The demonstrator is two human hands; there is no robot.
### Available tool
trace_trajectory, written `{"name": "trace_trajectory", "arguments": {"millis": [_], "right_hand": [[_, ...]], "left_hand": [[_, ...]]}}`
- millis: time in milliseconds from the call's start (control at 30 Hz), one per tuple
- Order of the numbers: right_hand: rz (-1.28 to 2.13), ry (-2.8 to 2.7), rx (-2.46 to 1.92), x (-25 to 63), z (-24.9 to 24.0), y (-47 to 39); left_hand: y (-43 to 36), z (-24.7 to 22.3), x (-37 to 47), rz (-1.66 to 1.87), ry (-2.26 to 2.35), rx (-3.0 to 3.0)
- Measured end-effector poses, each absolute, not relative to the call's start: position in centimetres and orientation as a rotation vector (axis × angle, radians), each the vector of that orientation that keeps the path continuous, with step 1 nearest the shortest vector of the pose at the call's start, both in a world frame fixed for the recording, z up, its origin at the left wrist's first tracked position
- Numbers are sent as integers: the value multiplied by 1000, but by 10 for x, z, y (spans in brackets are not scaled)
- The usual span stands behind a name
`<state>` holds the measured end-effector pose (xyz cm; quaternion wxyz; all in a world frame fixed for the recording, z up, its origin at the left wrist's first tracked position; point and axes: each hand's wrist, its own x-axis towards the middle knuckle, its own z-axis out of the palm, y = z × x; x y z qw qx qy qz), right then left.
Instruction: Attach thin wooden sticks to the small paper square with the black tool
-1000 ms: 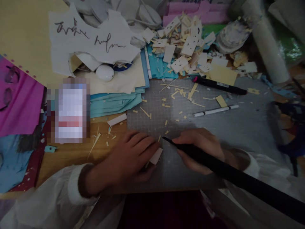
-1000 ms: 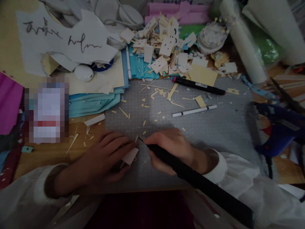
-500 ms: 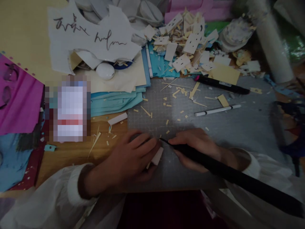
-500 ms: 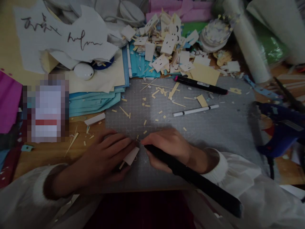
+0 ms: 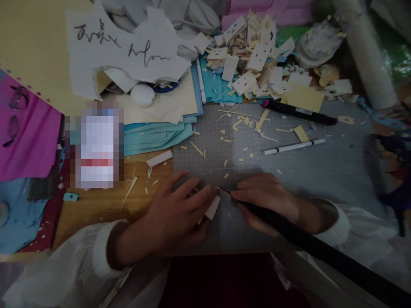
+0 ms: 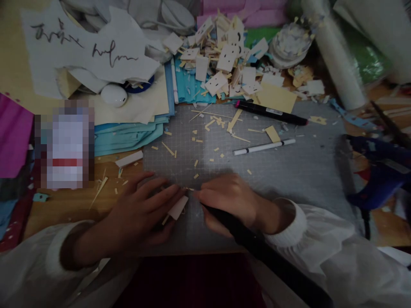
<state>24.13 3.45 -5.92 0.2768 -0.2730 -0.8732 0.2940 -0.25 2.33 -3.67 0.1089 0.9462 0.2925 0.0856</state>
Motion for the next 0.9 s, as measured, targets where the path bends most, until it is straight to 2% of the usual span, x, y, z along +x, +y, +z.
{"name": "trace_trajectory", "arguments": {"millis": [133,333,600,800,900], "right_hand": [[754,-2309,-742,244,-54,31],[754,-1913,-1127,251,-44,29],[747,-1692,-1296,249,-35,38],[1139,-1601,-1145,245,-40,42],[1152,-1657,-1149,244,-40,43]], "left_hand": [[24,-40,-3,291,860,2749],[34,-42,-11,364,777,2601],[38,-40,-13,490,886,2601],[40,-36,-17,534,885,2558],[42,-33,-22,613,951,2564]]}}
